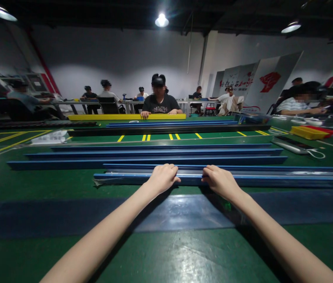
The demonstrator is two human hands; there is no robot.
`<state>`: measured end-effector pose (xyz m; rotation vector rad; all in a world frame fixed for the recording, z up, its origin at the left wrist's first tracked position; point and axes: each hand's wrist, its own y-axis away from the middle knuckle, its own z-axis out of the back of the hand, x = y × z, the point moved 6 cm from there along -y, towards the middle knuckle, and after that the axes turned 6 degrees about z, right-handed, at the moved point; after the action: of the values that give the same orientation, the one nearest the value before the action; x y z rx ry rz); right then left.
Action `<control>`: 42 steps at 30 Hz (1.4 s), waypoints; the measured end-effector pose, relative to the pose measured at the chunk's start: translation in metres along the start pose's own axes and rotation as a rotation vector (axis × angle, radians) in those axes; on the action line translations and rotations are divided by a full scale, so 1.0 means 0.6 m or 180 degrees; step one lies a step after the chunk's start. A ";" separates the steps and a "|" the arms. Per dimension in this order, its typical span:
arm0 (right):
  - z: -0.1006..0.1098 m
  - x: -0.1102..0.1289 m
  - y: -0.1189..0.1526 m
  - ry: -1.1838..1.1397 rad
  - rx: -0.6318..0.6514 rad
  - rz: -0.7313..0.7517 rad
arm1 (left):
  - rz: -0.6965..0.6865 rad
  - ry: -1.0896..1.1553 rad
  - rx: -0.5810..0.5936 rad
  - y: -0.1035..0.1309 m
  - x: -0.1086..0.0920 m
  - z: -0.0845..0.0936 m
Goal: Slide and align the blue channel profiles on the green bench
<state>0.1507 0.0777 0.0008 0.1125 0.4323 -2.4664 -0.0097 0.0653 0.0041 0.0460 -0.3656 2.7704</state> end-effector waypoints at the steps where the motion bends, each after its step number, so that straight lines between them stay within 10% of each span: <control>1: 0.001 0.011 -0.008 0.0009 0.0004 0.0043 | 0.0061 -0.0005 0.0050 0.005 0.012 0.001; 17: 0.000 0.182 -0.123 -0.0441 -0.0111 0.0548 | 0.1153 -0.0382 0.0792 0.087 0.193 0.030; 25: -0.005 0.140 -0.100 -0.0763 0.0108 0.0379 | 0.0927 -0.0229 0.0775 0.053 0.146 0.021; 34: -0.007 0.008 -0.023 -0.0647 -0.0018 -0.0181 | 0.0240 0.0346 0.0451 -0.018 0.027 -0.004; 42: -0.012 -0.013 -0.003 -0.0228 -0.0276 -0.0364 | 0.0162 0.0350 0.0333 -0.018 0.021 -0.010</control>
<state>0.1559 0.0858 -0.0041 -0.0372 0.5270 -2.5499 -0.0177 0.0812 0.0017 -0.0911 -0.1960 2.8254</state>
